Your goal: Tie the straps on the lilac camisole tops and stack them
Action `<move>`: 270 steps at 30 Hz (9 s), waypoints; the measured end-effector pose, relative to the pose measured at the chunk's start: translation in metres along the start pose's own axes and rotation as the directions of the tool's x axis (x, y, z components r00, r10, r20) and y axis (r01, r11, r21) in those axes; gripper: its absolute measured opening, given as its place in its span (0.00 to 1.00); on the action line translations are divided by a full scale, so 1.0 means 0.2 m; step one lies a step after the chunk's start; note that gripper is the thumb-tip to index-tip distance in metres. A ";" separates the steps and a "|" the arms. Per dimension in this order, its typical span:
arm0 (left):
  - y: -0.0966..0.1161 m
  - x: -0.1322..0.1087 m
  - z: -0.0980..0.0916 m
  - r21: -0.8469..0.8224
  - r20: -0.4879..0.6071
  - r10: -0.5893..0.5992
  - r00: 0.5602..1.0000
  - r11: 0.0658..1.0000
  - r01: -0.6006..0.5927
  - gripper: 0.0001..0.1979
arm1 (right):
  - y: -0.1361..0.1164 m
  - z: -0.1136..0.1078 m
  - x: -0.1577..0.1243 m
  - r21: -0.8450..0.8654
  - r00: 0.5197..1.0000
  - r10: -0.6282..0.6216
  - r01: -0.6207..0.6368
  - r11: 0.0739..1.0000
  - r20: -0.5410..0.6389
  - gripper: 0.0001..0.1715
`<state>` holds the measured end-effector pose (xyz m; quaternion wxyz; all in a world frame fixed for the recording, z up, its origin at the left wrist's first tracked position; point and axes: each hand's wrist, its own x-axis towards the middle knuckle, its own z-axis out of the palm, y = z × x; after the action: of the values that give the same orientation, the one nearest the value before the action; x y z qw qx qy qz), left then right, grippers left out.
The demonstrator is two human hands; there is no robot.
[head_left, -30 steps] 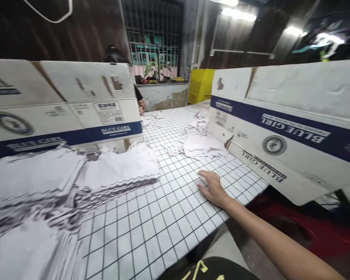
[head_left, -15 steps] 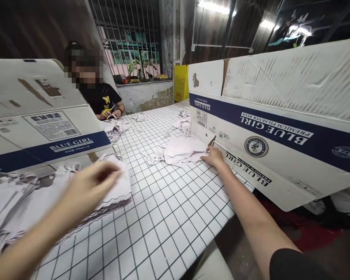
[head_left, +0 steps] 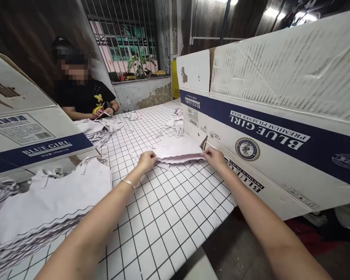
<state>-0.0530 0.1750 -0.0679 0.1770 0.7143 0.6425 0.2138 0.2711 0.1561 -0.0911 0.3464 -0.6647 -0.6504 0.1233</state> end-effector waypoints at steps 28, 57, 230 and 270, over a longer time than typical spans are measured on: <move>-0.20 -1.66 -0.20 0.013 0.238 0.349 0.906 0.932 -0.362 0.15 | -0.56 -0.06 -0.85 0.166 0.702 -0.152 0.049 0.985 0.695 0.22; -0.16 -1.49 -0.10 -0.588 0.435 0.372 0.820 0.807 -0.054 0.38 | -1.52 0.65 -0.22 0.611 0.732 -0.137 -0.434 0.662 0.668 0.21; 0.16 -0.31 0.07 -0.787 0.523 -0.175 0.834 0.277 0.552 0.13 | -0.59 0.27 -1.17 0.160 0.688 -0.537 0.534 0.830 0.489 0.09; 0.24 -0.84 0.06 -0.659 0.684 0.235 0.691 -0.206 0.723 0.20 | -0.66 -0.10 -0.82 0.705 0.661 -0.273 -0.574 0.416 0.699 0.08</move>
<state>-0.0200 0.0039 -0.0664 0.8819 0.1791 0.2929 0.3231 0.1605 -0.0174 -0.0421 0.3374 -0.3255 -0.4874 0.7367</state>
